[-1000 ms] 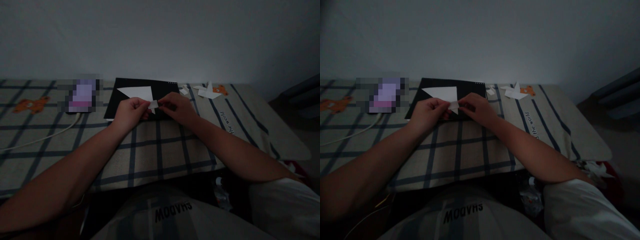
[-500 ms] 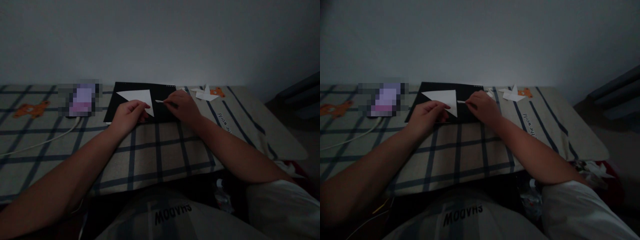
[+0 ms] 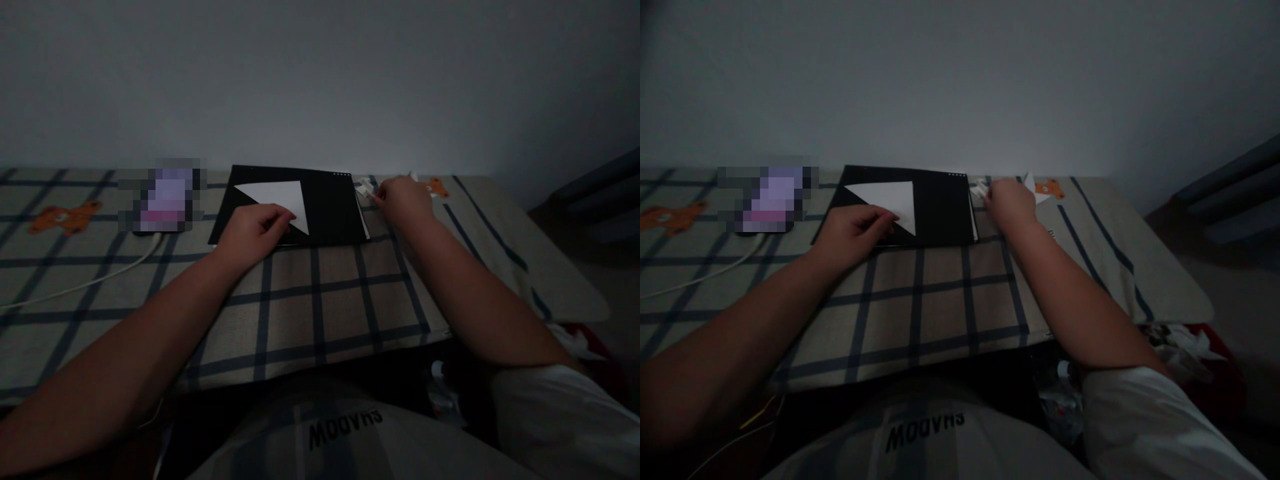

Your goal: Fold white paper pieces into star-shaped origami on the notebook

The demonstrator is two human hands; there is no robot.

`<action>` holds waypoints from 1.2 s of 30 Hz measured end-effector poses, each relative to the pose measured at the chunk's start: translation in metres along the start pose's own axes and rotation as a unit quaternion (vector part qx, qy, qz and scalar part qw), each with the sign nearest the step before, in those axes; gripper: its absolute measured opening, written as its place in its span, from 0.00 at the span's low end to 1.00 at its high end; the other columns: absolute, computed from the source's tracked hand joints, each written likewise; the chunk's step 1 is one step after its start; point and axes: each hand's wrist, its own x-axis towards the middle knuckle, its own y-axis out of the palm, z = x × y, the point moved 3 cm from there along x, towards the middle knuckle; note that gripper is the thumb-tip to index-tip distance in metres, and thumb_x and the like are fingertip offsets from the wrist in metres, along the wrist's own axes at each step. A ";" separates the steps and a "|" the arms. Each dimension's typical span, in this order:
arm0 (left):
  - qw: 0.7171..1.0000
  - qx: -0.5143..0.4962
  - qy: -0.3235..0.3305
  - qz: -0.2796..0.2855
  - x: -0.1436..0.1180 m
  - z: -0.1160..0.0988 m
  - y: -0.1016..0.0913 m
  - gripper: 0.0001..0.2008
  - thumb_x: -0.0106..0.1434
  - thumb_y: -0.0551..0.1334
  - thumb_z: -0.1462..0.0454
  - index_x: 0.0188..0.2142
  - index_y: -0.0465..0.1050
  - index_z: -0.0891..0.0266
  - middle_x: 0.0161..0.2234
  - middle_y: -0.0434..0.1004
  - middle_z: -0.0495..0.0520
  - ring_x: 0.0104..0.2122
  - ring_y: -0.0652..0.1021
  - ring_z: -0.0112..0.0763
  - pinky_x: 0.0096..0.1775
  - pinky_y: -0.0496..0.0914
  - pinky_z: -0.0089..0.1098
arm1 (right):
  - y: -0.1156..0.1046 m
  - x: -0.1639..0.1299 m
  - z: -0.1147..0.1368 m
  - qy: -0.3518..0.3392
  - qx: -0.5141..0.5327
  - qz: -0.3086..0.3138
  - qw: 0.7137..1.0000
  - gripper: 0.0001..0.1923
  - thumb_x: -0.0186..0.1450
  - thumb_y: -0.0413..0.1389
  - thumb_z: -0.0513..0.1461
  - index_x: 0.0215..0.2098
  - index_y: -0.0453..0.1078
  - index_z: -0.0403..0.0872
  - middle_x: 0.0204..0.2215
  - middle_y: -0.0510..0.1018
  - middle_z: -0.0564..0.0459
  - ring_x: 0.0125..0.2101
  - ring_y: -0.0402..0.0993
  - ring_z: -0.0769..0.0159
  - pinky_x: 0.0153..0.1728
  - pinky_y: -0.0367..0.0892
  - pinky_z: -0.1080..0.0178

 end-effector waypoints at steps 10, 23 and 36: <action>0.997 0.052 0.053 -0.003 -0.001 0.001 0.001 0.21 0.73 0.57 0.52 0.44 0.86 0.60 0.36 0.87 0.55 0.34 0.82 0.37 0.40 0.74 0.36 | 0.003 0.000 0.007 0.002 0.002 0.008 1.000 0.10 0.71 0.64 0.44 0.43 0.83 0.46 0.43 0.86 0.40 0.43 0.81 0.49 0.40 0.69 0.56; 0.971 0.212 0.077 0.076 0.007 0.023 0.008 0.29 0.74 0.59 0.52 0.63 0.79 0.70 0.71 0.72 0.70 0.69 0.73 0.56 0.70 0.66 0.53 | 0.011 -0.031 0.057 -0.433 0.216 -0.017 0.875 0.19 0.76 0.58 0.46 0.59 0.80 0.47 0.56 0.84 0.40 0.56 0.79 0.48 0.56 0.70 0.47; 0.936 0.286 0.025 0.204 -0.004 0.003 0.020 0.33 0.82 0.46 0.51 0.79 0.57 0.61 0.81 0.49 0.63 0.79 0.54 0.51 0.75 0.50 0.62 | 0.025 -0.040 0.067 -0.460 0.211 0.072 0.859 0.28 0.75 0.61 0.51 0.68 0.75 0.47 0.72 0.72 0.38 0.72 0.68 0.44 0.71 0.62 0.37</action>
